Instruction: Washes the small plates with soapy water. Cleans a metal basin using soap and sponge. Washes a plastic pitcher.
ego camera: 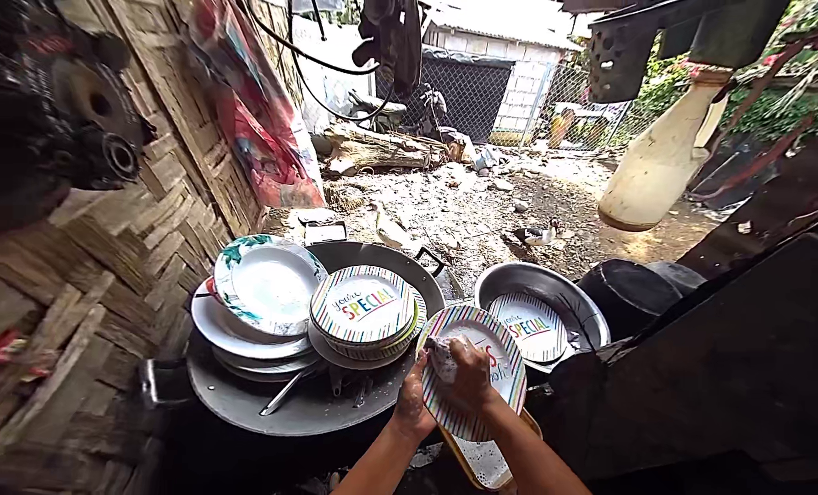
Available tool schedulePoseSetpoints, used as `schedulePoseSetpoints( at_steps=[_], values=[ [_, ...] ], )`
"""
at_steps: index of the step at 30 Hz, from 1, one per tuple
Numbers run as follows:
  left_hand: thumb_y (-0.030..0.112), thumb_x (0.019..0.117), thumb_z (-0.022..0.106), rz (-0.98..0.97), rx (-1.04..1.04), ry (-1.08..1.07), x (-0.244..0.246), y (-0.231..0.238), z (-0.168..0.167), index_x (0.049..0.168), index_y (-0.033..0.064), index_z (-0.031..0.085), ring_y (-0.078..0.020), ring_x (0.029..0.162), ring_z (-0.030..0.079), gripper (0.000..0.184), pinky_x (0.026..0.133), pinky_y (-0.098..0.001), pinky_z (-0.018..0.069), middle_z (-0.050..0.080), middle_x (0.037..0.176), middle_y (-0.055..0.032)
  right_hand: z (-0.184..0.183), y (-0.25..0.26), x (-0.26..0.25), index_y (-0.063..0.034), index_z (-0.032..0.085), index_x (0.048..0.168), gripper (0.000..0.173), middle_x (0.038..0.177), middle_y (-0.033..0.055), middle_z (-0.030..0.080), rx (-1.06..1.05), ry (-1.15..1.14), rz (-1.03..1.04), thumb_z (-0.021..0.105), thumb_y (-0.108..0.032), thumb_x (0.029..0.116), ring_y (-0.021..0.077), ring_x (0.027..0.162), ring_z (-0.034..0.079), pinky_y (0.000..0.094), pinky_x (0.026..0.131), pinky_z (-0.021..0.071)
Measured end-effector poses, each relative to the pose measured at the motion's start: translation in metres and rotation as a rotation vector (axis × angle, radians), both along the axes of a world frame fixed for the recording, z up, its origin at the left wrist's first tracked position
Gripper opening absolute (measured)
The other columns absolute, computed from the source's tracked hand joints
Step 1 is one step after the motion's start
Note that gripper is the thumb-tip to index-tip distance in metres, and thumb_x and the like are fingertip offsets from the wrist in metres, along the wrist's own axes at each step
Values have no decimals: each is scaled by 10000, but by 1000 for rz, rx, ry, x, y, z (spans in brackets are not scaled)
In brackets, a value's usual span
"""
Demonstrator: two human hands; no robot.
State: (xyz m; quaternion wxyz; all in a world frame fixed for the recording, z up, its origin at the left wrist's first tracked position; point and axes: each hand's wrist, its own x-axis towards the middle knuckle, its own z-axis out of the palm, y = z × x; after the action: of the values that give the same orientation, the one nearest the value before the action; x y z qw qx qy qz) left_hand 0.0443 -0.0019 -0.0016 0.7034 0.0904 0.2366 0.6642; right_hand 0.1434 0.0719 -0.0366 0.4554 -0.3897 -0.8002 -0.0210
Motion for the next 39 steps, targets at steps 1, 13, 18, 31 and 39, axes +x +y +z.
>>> schedulePoseSetpoints(
  at_steps=[1,13,18,31,39],
  values=[
    [364,1127,206,-7,-30,13,0,-3,0,1274,80,579,-195,970,729,491,836,-382,616,730,1058,-106,3,11,4,65,736,919,246,886,234,731,-41,22,-74,717,-168,840,378,760,740,532,647,597],
    [335,1130,240,253,-57,176,-41,6,10,1259,70,557,-150,920,719,432,793,-341,614,717,1013,-76,-13,-10,-1,18,758,911,206,938,243,737,67,-82,134,702,-107,758,409,831,739,530,674,600],
    [290,1131,277,181,-65,152,-27,-2,12,1305,47,542,-198,962,730,400,828,-379,621,722,1062,-117,7,43,-7,125,664,1192,391,1253,363,620,-159,142,-221,728,-83,868,502,1199,612,552,1027,507],
    [379,1121,313,590,-149,369,-129,58,19,1430,107,457,-191,1136,637,437,945,-418,546,621,1278,-104,-18,-39,3,115,723,1007,218,1105,268,719,-307,288,181,660,-25,852,365,1045,720,452,941,579],
    [82,1079,452,640,-393,1159,-166,89,2,1489,-65,397,-327,1365,471,440,1123,-458,384,447,1494,-283,-8,-39,55,124,675,1122,303,1296,352,535,-814,250,-85,678,-51,874,407,1175,578,478,1014,481]
  ],
)
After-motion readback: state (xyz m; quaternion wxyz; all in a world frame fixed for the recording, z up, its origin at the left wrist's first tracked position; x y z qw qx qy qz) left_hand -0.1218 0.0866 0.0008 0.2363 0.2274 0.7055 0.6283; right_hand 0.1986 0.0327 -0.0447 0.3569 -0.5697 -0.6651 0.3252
